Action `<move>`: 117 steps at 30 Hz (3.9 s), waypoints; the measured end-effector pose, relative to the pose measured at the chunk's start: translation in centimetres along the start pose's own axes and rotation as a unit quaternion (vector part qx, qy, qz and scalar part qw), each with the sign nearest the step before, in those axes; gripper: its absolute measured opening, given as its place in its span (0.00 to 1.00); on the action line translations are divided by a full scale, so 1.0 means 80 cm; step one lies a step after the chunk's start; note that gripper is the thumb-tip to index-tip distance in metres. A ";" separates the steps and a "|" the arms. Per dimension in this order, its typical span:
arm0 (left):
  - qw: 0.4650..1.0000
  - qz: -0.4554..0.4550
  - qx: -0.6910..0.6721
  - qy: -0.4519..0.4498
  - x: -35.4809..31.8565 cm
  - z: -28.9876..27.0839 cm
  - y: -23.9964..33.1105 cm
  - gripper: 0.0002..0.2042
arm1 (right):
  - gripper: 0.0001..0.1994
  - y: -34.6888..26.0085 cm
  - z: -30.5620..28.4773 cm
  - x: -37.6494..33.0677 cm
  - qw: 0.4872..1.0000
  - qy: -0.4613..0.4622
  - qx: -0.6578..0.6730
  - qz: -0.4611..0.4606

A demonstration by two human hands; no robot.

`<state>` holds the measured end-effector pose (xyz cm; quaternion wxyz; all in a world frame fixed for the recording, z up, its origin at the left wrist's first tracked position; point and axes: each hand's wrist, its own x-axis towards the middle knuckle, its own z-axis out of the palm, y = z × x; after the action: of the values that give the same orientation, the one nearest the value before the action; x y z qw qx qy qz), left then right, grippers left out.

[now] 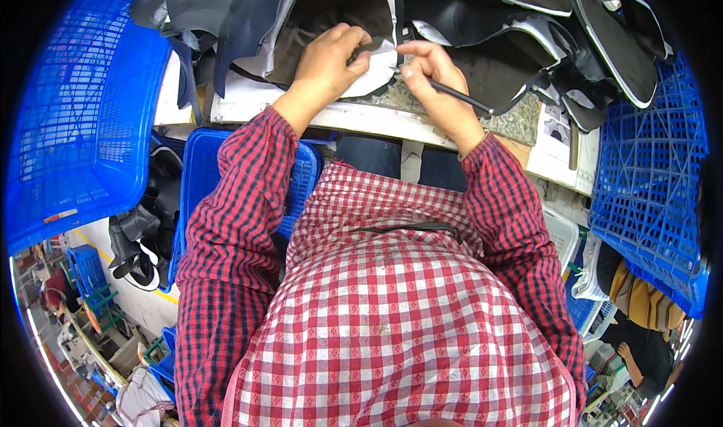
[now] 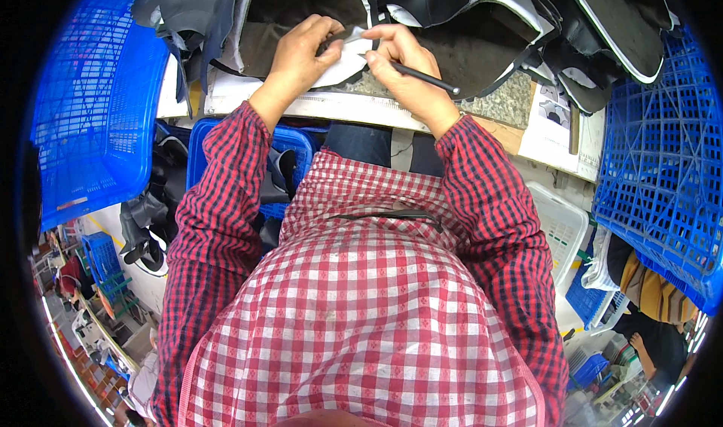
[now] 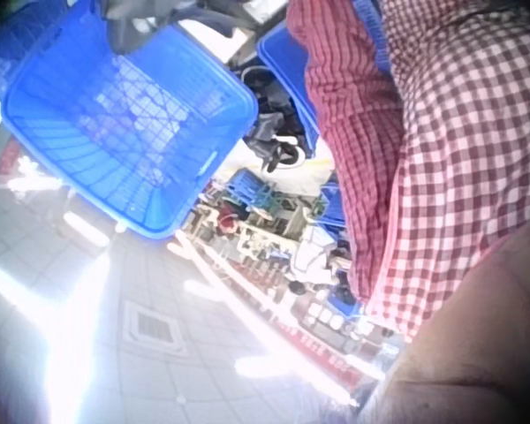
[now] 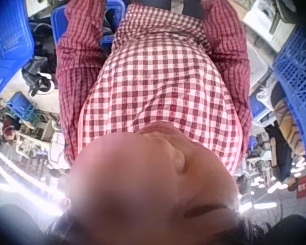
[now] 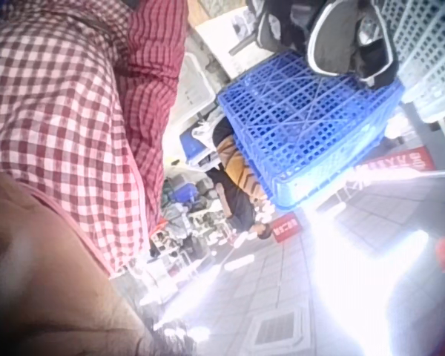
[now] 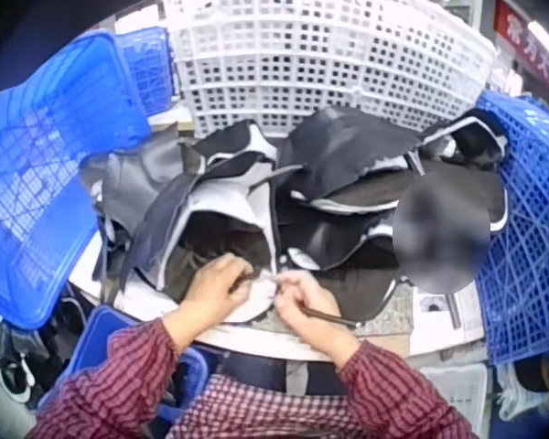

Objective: The person carries a blue basket of black shoe parts to a workstation, then repeatedly picks up individual parts, turns them over, and marks them with a pen. The person also uses a hammer and a small metal tool on the parts. The person continues to handle and inspect the parts throughout the clip.

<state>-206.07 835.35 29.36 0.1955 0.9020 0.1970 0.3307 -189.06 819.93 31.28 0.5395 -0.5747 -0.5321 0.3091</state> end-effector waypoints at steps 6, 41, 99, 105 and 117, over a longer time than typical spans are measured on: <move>0.987 -0.098 -0.124 -0.034 0.000 -0.004 -0.008 0.11 | 0.11 0.023 0.023 0.009 0.999 0.034 -0.030 -0.002; 0.993 -0.033 -0.111 -0.036 -0.018 -0.026 0.100 0.14 | 0.07 -0.029 -0.153 -0.150 0.985 0.047 0.111 0.122; 0.965 -0.210 -0.135 -0.083 -0.011 -0.088 0.351 0.17 | 0.06 -0.083 -0.181 -0.245 0.998 0.041 -0.053 0.021; 0.993 0.007 -0.091 0.070 0.028 -0.172 0.394 0.18 | 0.22 -0.221 -0.238 -0.182 0.905 0.145 -0.240 -0.320; 0.994 0.092 0.027 0.058 0.042 -0.105 0.285 0.17 | 0.25 -0.211 -0.141 -0.103 0.794 0.219 -0.405 -0.396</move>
<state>-204.22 819.52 48.03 0.1279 0.9008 0.1333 0.3931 -185.30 806.37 48.08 0.4346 -0.5316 -0.6577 -0.3095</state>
